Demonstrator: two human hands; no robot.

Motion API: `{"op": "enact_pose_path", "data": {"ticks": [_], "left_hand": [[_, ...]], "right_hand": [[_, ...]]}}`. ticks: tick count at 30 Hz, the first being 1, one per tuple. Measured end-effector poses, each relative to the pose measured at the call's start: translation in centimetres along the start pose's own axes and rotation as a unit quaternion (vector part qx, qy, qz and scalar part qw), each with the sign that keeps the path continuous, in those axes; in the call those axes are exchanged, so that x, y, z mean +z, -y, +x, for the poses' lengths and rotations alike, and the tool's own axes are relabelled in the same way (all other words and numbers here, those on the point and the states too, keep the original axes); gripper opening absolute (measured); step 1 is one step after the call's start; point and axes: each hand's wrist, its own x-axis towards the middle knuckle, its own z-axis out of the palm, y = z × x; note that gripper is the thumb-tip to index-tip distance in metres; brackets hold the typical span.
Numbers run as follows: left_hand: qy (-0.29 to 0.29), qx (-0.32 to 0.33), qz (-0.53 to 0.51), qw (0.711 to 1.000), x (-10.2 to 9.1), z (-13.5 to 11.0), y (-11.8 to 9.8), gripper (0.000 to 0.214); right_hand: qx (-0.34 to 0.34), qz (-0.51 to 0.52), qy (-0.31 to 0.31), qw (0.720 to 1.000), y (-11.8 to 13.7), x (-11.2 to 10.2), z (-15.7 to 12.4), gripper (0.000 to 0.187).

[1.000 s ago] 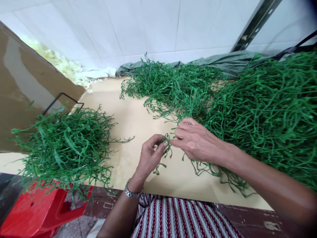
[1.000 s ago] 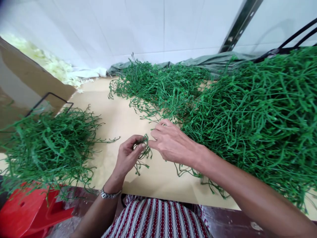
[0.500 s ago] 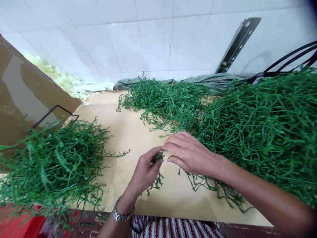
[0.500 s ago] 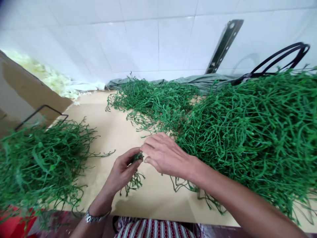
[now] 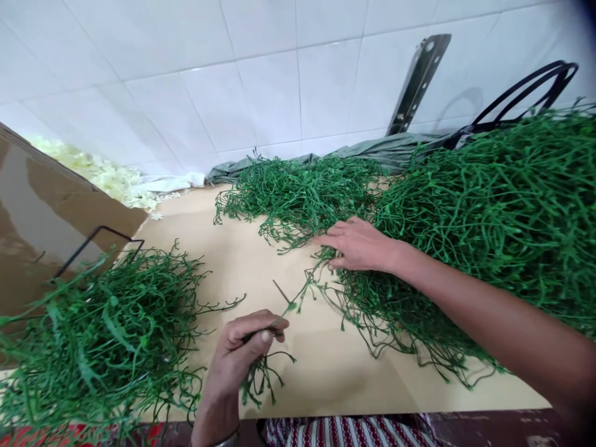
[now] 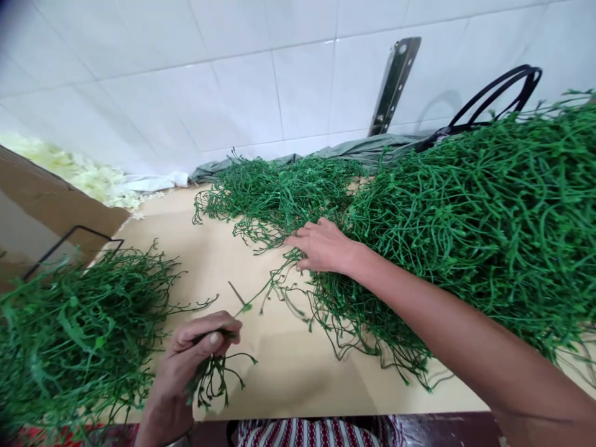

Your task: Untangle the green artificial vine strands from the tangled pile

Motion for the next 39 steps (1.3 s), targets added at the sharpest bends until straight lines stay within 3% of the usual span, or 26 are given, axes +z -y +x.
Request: {"op": "enact_pose_path", "data": {"ticks": [4,8,13,17,20,24,27,30,33,35,38,39], "left_hand": [[-0.074,0.1,-0.117,0.985,-2.5,-0.9,-0.2,0.014],[-0.176,0.045,-0.1,0.978,-2.5,-0.3,-0.5,0.011],[-0.164,0.014,-0.172,0.971,-0.4,2.4,0.4,0.017],[-0.152,-0.003,-0.205,0.967,0.4,3.8,1.0,0.018],[-0.151,0.001,-0.2,0.968,0.5,4.0,1.1,0.017],[-0.155,0.003,-0.203,0.967,0.4,3.8,1.3,0.016],[-0.168,0.001,-0.191,0.967,0.0,3.5,2.0,0.015],[-0.193,0.015,-0.116,0.974,-0.8,3.1,2.7,0.015],[-0.221,0.031,0.075,0.972,-1.6,2.4,2.5,0.024],[-0.236,0.06,0.237,0.94,-1.7,1.7,1.4,0.035],[-0.239,0.167,0.435,0.852,-0.2,1.3,-0.6,0.037],[-0.216,0.198,0.48,0.827,0.6,1.4,-1.2,0.034]], "right_hand": [[0.094,-0.037,0.021,0.995,-1.4,0.8,-0.1,0.037],[0.099,-0.046,0.02,0.994,-1.5,1.1,-0.3,0.027],[0.023,-0.054,-0.1,0.993,0.8,-0.6,-1.5,0.02],[0.019,-0.017,-0.153,0.988,3.0,-2.0,-3.2,0.023],[0.033,0.059,-0.15,0.986,5.0,-1.7,-4.0,0.027],[0.065,0.108,-0.097,0.987,7.5,0.6,-3.5,0.034],[0.071,0.121,-0.067,0.988,8.6,2.1,-2.7,0.019],[0.082,0.121,-0.084,0.986,8.7,2.7,-2.5,0.017],[0.096,0.118,-0.134,0.979,8.2,2.2,-3.1,0.016],[0.098,0.107,-0.156,0.977,7.8,1.5,-3.6,0.015],[0.093,0.073,-0.165,0.979,7.8,0.6,-4.0,0.015],[0.084,0.063,-0.165,0.981,8.0,0.3,-4.0,0.015]]}}
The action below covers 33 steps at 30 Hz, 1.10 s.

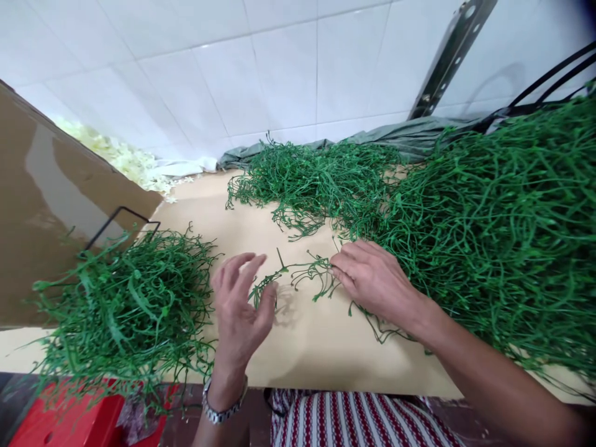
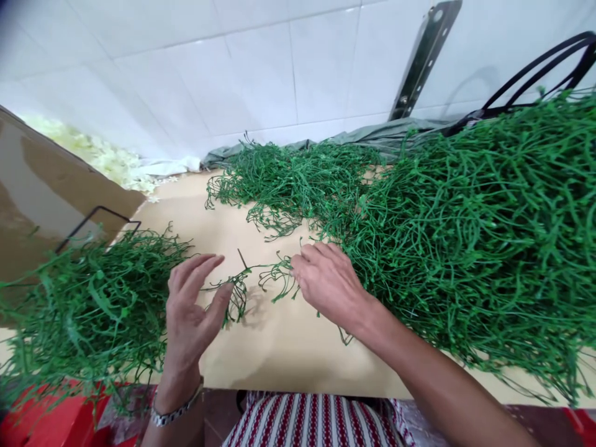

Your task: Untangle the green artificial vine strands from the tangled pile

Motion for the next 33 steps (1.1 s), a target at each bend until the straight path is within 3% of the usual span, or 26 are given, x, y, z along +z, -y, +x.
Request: {"op": "enact_pose_path", "data": {"ticks": [3,5,7,9,12,14,17,20,23,28,31,33], "left_hand": [[0.099,0.087,0.033,0.991,1.2,0.8,-2.4,0.02],[0.151,0.081,0.015,0.985,2.3,1.1,-3.1,0.012],[0.167,0.03,-0.034,0.985,3.1,1.2,-3.2,0.013],[0.166,-0.046,-0.094,0.981,3.5,1.0,-2.9,0.013],[0.162,-0.14,-0.176,0.961,3.4,0.7,-2.6,0.013],[0.15,-0.171,-0.219,0.949,3.5,0.5,-2.4,0.013],[0.123,-0.191,-0.264,0.938,3.9,-0.1,-2.2,0.014],[0.091,-0.202,-0.3,0.928,4.4,-0.7,-2.2,0.011],[0.097,-0.189,-0.339,0.917,4.9,-1.2,-2.5,0.007],[0.066,-0.205,-0.396,0.893,5.5,-1.7,-2.6,0.004],[0.048,-0.225,-0.388,0.892,5.5,-1.8,-2.3,0.006],[0.081,-0.234,-0.379,0.892,5.3,-1.7,-2.3,0.009]], "right_hand": [[-0.041,-0.004,-0.005,0.999,0.5,-0.3,0.2,0.015],[-0.065,0.006,-0.011,0.998,0.6,-0.4,0.4,0.017],[-0.079,0.027,-0.032,0.996,0.4,-0.6,0.3,0.015],[-0.09,0.062,-0.092,0.99,0.2,-1.1,0.0,0.011],[-0.104,0.149,-0.239,0.954,0.8,-2.3,-1.3,0.015],[-0.109,0.221,-0.283,0.927,1.6,-2.6,-2.1,0.017],[-0.076,0.283,-0.216,0.932,2.4,-1.4,-2.6,0.017],[0.037,0.297,-0.144,0.943,2.2,0.7,-2.1,0.017],[0.111,0.347,-0.085,0.927,1.8,2.0,-1.7,0.023],[0.097,0.391,0.02,0.915,1.4,2.6,-2.3,0.016],[0.121,0.365,0.015,0.923,1.1,2.8,-2.9,0.015],[0.126,0.357,0.016,0.925,1.0,2.7,-3.2,0.014]]}}
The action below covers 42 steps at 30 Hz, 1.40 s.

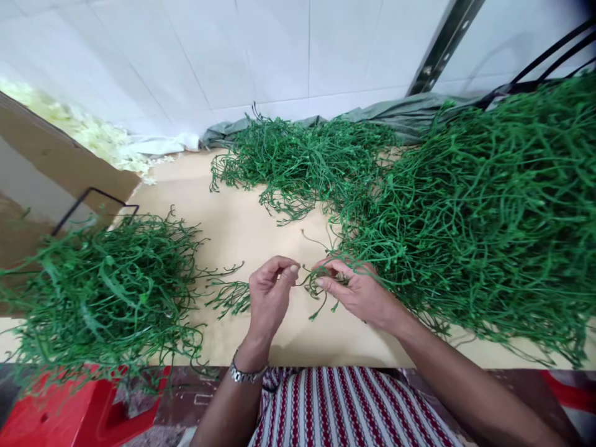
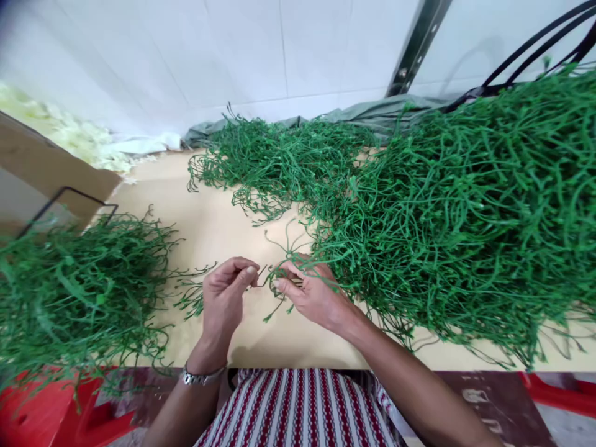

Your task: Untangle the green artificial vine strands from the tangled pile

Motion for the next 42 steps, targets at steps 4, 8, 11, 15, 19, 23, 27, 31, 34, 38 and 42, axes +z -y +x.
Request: {"op": "enact_pose_path", "data": {"ticks": [4,8,11,15,19,23,27,31,34,38,42], "left_hand": [[0.105,0.029,0.058,0.992,0.1,-0.1,-1.2,0.007],[0.099,0.03,0.053,0.993,0.5,-0.3,-1.6,0.008],[0.076,-0.018,0.034,0.996,0.4,-0.4,-1.2,0.008],[0.093,-0.047,0.018,0.994,0.1,-0.5,-1.0,0.01],[0.111,-0.071,-0.036,0.991,-0.1,-0.8,-1.0,0.01],[0.115,-0.084,-0.093,0.986,0.1,-1.2,-0.8,0.013],[0.088,-0.069,-0.146,0.983,0.6,-1.5,-0.4,0.009],[0.049,-0.075,-0.149,0.985,0.8,-1.5,-0.4,0.008],[0.053,-0.09,-0.115,0.988,0.9,-1.3,-0.6,0.009],[0.088,-0.098,-0.036,0.991,0.7,-1.2,-0.8,0.009],[0.131,-0.087,0.073,0.985,0.2,-0.9,-0.8,0.002]], "right_hand": [[-0.012,0.01,0.023,1.0,0.3,-0.3,-0.1,0.016],[-0.032,0.018,0.028,0.999,0.7,-0.6,0.0,0.015],[-0.022,0.05,0.052,0.997,0.5,-0.5,0.0,0.016],[-0.013,0.073,0.055,0.996,-0.1,-0.1,-0.1,0.021],[-0.002,0.053,0.056,0.997,-0.5,0.2,-0.2,0.022],[0.017,0.101,0.084,0.991,-0.7,0.4,-0.2,0.024],[-0.018,0.192,0.108,0.975,-0.4,0.9,0.0,0.027],[-0.044,0.159,0.077,0.983,0.0,1.2,0.2,0.025],[-0.067,0.06,0.041,0.995,-0.2,1.2,0.2,0.024],[-0.104,-0.078,0.022,0.991,-1.3,1.3,-0.2,0.025],[-0.158,-0.101,0.021,0.982,-1.5,1.1,-0.7,0.029]]}}
